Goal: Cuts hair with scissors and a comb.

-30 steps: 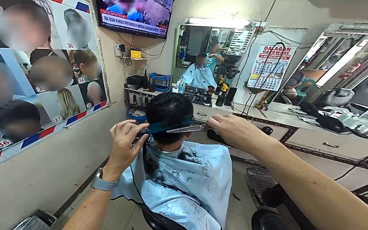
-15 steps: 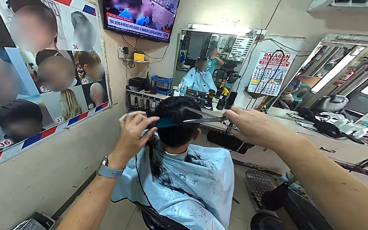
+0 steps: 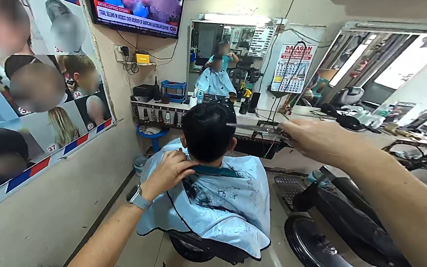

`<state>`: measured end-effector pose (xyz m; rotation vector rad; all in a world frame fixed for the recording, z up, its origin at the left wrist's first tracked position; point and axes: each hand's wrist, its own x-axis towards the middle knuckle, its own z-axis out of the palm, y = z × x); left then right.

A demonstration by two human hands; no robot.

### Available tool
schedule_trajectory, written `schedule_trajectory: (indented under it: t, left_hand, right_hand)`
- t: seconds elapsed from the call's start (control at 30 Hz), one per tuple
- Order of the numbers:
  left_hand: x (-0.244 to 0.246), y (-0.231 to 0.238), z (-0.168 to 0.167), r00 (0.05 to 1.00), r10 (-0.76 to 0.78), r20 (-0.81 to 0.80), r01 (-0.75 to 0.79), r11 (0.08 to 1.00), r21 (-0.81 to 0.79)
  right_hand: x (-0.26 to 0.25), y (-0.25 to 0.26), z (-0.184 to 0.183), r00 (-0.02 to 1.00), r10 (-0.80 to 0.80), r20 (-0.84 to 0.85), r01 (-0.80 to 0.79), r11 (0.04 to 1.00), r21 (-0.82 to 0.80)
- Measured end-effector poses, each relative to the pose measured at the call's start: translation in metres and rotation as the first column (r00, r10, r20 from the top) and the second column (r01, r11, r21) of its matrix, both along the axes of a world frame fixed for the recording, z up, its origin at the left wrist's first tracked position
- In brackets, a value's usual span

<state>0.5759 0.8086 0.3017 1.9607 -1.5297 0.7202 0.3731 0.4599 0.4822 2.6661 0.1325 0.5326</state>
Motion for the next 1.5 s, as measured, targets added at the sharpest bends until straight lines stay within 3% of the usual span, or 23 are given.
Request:
schedule_trajectory:
  t: [0.2, 0.3, 0.4, 0.5, 0.7, 0.8, 0.9, 1.0, 1.07, 1.23, 1.37, 1.5]
  left_hand:
    - [0.008, 0.011, 0.052, 0.985, 0.110, 0.136, -0.072, 0.963, -0.259]
    - [0.009, 0.010, 0.083, 0.988, 0.121, 0.095, -0.080, 0.934, -0.347]
    - [0.015, 0.006, 0.090, 0.997, 0.078, 0.000, -0.073, 0.930, -0.361]
    - [0.028, 0.002, 0.065, 0.999, -0.012, -0.044, -0.001, 0.962, -0.272]
    - [0.024, 0.004, -0.025, 0.992, -0.079, -0.103, 0.067, 0.991, -0.113]
    - [0.018, 0.009, -0.035, 0.997, -0.053, -0.051, 0.047, 0.993, -0.106]
    - [0.028, 0.013, -0.015, 0.999, 0.006, 0.053, 0.004, 0.982, -0.189]
    - [0.035, 0.022, 0.014, 1.000, -0.017, -0.002, 0.015, 0.921, -0.388]
    - [0.037, 0.026, 0.018, 0.998, -0.048, -0.027, 0.031, 0.897, -0.441]
    - [0.070, 0.023, -0.003, 0.973, -0.191, 0.128, 0.202, 0.976, -0.078]
    - [0.091, 0.027, 0.038, 0.966, -0.201, 0.163, 0.222, 0.967, -0.123]
    - [0.091, 0.028, 0.081, 0.956, -0.203, 0.211, 0.241, 0.954, -0.177]
  right_hand:
    - [0.022, 0.022, -0.028, 1.000, 0.017, -0.004, -0.017, 0.998, 0.053]
    - [0.029, 0.042, -0.034, 0.998, 0.058, 0.039, -0.062, 0.992, 0.109]
    - [0.019, 0.042, -0.037, 0.985, 0.131, 0.112, -0.146, 0.979, 0.140]
    - [0.006, 0.027, -0.036, 0.979, 0.147, 0.141, -0.166, 0.978, 0.129]
    - [-0.013, -0.002, -0.042, 0.982, 0.091, 0.167, -0.109, 0.989, 0.097]
    - [-0.017, -0.002, -0.049, 0.986, 0.031, 0.162, -0.052, 0.991, 0.127]
    - [-0.020, 0.011, -0.053, 0.986, -0.035, 0.162, 0.010, 0.989, 0.150]
    - [-0.028, 0.033, -0.057, 0.971, -0.131, 0.198, 0.091, 0.975, 0.202]
    - [-0.035, 0.051, -0.064, 0.951, -0.207, 0.232, 0.153, 0.961, 0.231]
    - [-0.043, 0.090, -0.091, 0.919, -0.342, 0.197, 0.298, 0.929, 0.221]
    - [-0.038, 0.103, -0.111, 0.927, -0.350, 0.136, 0.324, 0.929, 0.179]
    - [-0.015, 0.120, -0.101, 0.927, -0.357, 0.111, 0.330, 0.921, 0.206]
